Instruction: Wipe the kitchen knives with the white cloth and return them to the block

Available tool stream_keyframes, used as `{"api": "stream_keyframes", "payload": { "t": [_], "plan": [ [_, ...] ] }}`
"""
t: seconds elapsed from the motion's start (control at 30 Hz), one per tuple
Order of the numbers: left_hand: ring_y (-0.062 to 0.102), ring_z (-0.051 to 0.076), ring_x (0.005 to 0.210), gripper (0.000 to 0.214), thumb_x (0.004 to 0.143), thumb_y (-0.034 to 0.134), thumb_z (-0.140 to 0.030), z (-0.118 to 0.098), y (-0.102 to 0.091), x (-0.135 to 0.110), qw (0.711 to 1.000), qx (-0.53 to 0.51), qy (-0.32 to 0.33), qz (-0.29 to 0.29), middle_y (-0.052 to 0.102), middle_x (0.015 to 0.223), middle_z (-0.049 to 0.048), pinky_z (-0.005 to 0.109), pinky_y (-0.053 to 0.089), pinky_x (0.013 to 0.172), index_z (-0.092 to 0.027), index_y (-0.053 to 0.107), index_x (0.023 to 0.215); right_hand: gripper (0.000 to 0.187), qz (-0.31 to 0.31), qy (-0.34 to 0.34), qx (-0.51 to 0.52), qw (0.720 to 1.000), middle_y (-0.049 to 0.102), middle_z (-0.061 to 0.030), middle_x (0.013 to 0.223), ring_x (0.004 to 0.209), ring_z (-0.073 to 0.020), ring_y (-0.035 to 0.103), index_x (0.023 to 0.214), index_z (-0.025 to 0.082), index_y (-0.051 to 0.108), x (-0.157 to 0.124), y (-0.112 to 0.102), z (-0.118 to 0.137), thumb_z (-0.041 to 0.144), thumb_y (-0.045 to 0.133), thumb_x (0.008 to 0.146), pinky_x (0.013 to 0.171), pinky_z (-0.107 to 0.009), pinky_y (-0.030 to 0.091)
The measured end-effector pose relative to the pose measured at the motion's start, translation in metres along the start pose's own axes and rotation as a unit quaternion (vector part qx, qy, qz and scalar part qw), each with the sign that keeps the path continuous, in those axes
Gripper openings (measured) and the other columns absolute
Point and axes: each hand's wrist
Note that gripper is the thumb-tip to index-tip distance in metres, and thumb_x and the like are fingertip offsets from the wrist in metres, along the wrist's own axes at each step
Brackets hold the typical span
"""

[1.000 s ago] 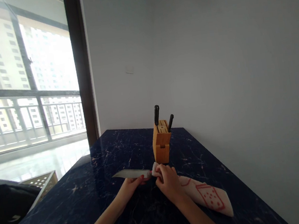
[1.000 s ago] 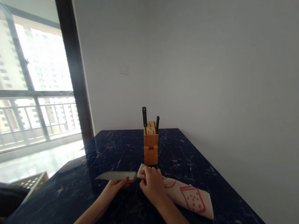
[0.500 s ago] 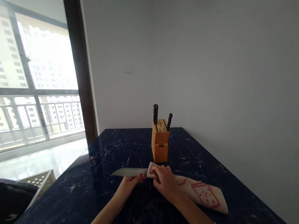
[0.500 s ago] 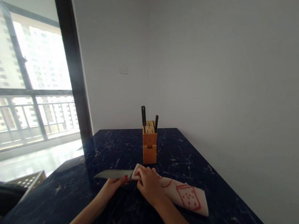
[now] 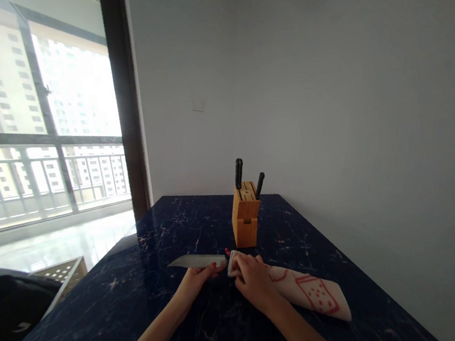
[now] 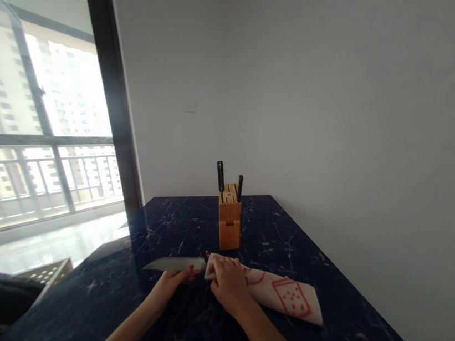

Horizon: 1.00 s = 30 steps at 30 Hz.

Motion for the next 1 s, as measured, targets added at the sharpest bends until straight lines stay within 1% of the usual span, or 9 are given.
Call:
{"api": "stream_keyframes", "payload": {
  "t": [0.07, 0.23, 0.3, 0.53, 0.6, 0.73, 0.83, 0.93, 1.0],
  "plan": [
    [0.062, 0.025, 0.09, 0.036, 0.069, 0.064, -0.04, 0.0, -0.001, 0.0, 1.0, -0.001, 0.003, -0.002, 0.07, 0.09, 0.0092, 0.036, 0.045, 0.084, -0.012, 0.067, 0.092, 0.022, 0.001, 0.007, -0.01, 1.0, 0.059, 0.0015, 0.088, 0.082, -0.0159, 0.049, 0.084, 0.023, 0.048, 0.002, -0.001, -0.003, 0.011, 0.044, 0.067, 0.072, -0.028, 0.024],
    [0.062, 0.025, 0.09, 0.035, 0.069, 0.064, -0.04, -0.002, 0.0, -0.002, 1.0, 0.003, -0.016, -0.013, 0.07, 0.091, 0.0094, 0.035, 0.045, 0.083, -0.013, 0.067, 0.091, 0.015, 0.007, 0.116, -0.076, 0.99, 0.059, 0.0005, 0.077, 0.077, -0.0175, 0.05, 0.076, 0.022, 0.049, 0.002, -0.004, -0.036, 0.012, 0.047, 0.065, 0.068, -0.029, 0.023],
    [0.062, 0.025, 0.091, 0.034, 0.069, 0.064, -0.04, -0.002, 0.001, -0.002, 1.0, 0.002, -0.013, -0.008, 0.07, 0.091, 0.009, 0.035, 0.045, 0.083, -0.014, 0.067, 0.091, 0.015, 0.001, 0.131, -0.08, 0.988, 0.059, 0.0004, 0.077, 0.077, -0.0175, 0.05, 0.076, 0.022, 0.049, 0.0, -0.004, -0.042, 0.012, 0.046, 0.066, 0.068, -0.029, 0.022],
    [0.064, 0.024, 0.084, 0.035, 0.066, 0.066, -0.042, -0.001, 0.002, -0.001, 0.999, -0.007, -0.029, -0.016, 0.071, 0.086, 0.0086, 0.035, 0.047, 0.081, -0.013, 0.068, 0.087, 0.019, -0.015, 0.054, -0.015, 0.998, 0.059, 0.0017, 0.081, 0.078, -0.0157, 0.05, 0.082, 0.022, 0.047, 0.002, -0.001, -0.017, 0.012, 0.045, 0.066, 0.07, -0.028, 0.023],
    [0.064, 0.024, 0.083, 0.035, 0.067, 0.065, -0.041, -0.002, 0.002, -0.002, 0.999, -0.003, -0.035, -0.022, 0.071, 0.087, 0.0089, 0.034, 0.047, 0.08, -0.013, 0.068, 0.087, 0.018, -0.01, 0.064, -0.027, 0.998, 0.059, 0.0015, 0.079, 0.078, -0.0164, 0.05, 0.081, 0.022, 0.048, 0.002, 0.0, -0.018, 0.012, 0.046, 0.066, 0.069, -0.029, 0.023],
    [0.063, 0.023, 0.084, 0.036, 0.068, 0.064, -0.042, -0.001, 0.001, -0.003, 0.999, 0.007, -0.036, -0.028, 0.071, 0.088, 0.0088, 0.033, 0.046, 0.08, -0.013, 0.068, 0.088, 0.015, -0.001, 0.128, -0.081, 0.989, 0.059, -0.0005, 0.077, 0.076, -0.0183, 0.05, 0.078, 0.022, 0.049, 0.001, 0.001, -0.034, 0.012, 0.047, 0.066, 0.068, -0.031, 0.023],
    [0.063, 0.023, 0.084, 0.036, 0.068, 0.064, -0.042, 0.001, -0.001, -0.001, 0.999, 0.018, -0.027, -0.028, 0.071, 0.087, 0.0086, 0.032, 0.046, 0.079, -0.013, 0.068, 0.088, 0.019, -0.016, 0.133, -0.103, 0.986, 0.058, -0.0029, 0.081, 0.08, -0.0211, 0.05, 0.08, 0.021, 0.05, -0.001, -0.002, -0.033, 0.011, 0.047, 0.065, 0.07, -0.033, 0.025],
    [0.063, 0.023, 0.084, 0.035, 0.07, 0.062, -0.041, 0.003, -0.003, 0.001, 0.999, 0.03, -0.024, -0.033, 0.071, 0.088, 0.0086, 0.031, 0.046, 0.078, -0.013, 0.068, 0.088, 0.034, -0.045, 0.069, -0.075, 0.994, 0.056, -0.004, 0.092, 0.089, -0.022, 0.048, 0.096, 0.022, 0.05, -0.002, -0.005, -0.018, 0.01, 0.047, 0.065, 0.077, -0.034, 0.028],
    [0.063, 0.022, 0.081, 0.034, 0.07, 0.061, -0.04, 0.002, -0.004, 0.0, 0.998, 0.036, -0.027, -0.038, 0.071, 0.086, 0.0085, 0.03, 0.046, 0.075, -0.012, 0.068, 0.087, 0.039, -0.048, 0.014, -0.044, 0.998, 0.055, -0.0036, 0.096, 0.094, -0.0214, 0.047, 0.106, 0.024, 0.047, 0.0, -0.007, -0.007, 0.011, 0.048, 0.069, 0.083, -0.034, 0.028]
  ]
}}
Point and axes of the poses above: each hand's wrist, its own x-axis towards the middle knuckle, its own y-axis out of the palm, z = x × y
